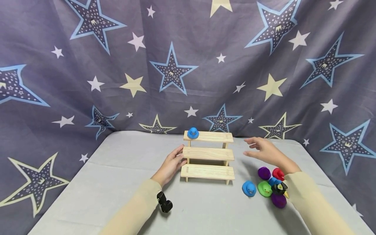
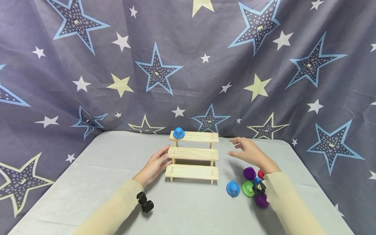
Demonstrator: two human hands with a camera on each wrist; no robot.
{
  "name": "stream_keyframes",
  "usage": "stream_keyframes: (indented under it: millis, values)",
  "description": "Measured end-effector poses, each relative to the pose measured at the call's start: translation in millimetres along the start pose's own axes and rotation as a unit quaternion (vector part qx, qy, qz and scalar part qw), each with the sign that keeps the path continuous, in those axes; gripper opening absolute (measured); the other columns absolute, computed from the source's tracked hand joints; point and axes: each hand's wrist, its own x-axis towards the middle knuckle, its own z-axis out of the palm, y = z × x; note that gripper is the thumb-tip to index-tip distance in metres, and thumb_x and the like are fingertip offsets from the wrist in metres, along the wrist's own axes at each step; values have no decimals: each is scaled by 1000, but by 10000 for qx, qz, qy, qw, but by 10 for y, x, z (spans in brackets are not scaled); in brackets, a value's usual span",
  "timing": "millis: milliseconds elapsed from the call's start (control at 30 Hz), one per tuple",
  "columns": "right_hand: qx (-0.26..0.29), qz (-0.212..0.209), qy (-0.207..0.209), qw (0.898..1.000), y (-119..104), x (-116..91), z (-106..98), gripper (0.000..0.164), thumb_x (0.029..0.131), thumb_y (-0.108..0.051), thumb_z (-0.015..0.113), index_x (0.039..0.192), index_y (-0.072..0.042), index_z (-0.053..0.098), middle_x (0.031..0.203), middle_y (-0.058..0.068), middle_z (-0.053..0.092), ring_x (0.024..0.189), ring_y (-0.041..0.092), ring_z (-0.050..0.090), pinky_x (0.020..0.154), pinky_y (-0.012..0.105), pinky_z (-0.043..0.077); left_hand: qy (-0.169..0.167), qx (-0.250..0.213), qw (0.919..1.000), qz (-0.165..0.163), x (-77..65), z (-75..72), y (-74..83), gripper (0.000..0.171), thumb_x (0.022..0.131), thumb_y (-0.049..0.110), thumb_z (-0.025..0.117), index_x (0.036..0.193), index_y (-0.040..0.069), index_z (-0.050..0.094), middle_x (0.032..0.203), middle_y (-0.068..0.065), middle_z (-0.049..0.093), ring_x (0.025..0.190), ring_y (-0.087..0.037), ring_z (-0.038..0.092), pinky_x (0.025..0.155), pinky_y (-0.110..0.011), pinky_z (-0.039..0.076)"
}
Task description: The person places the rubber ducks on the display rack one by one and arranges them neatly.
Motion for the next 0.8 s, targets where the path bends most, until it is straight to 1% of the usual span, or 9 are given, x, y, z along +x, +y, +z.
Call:
stream_keyframes:
  millis: [133,267,433,633,800]
  values:
    - [-126,-73,-8,9999,81,-101,22,55,90,-27,77,132,5,60,124,26,63,109,40,65,95,59,55,6,-9,10000,0,-3,-2,-2,53,108,8,39,159,3,22,159,-20,24,144,-36,32,116,-40,40]
    - [-204,4,-64,9998,163,-199,55,55,90,-29,77,131,4,61,124,26,63,108,39,65,95,60,54,32,23,10000,12,1,-8,-7,53,108,8,38,159,3,22,158,-21,25,143,-36,33,116,-39,40]
    - [-338,72,-87,9994,276,-305,81,52,89,-28,78,128,3,63,119,23,66,107,39,64,93,60,55,57,53,10000,6,9,-2,-2,53,108,8,38,159,4,22,158,-20,25,143,-36,34,115,-38,41]
    - [-410,277,-290,9984,430,-411,119,50,89,-31,77,125,1,65,120,22,66,109,41,61,94,62,54,89,19,10000,-6,8,-1,-2,53,108,8,39,159,4,23,158,-20,26,143,-36,34,115,-38,42]
    - [-468,335,-451,9973,537,-488,173,52,87,-32,79,124,2,66,119,21,67,109,43,61,94,63,53,82,42,10000,-1,3,2,-8,53,108,8,39,159,4,23,158,-20,26,143,-36,34,115,-38,42]
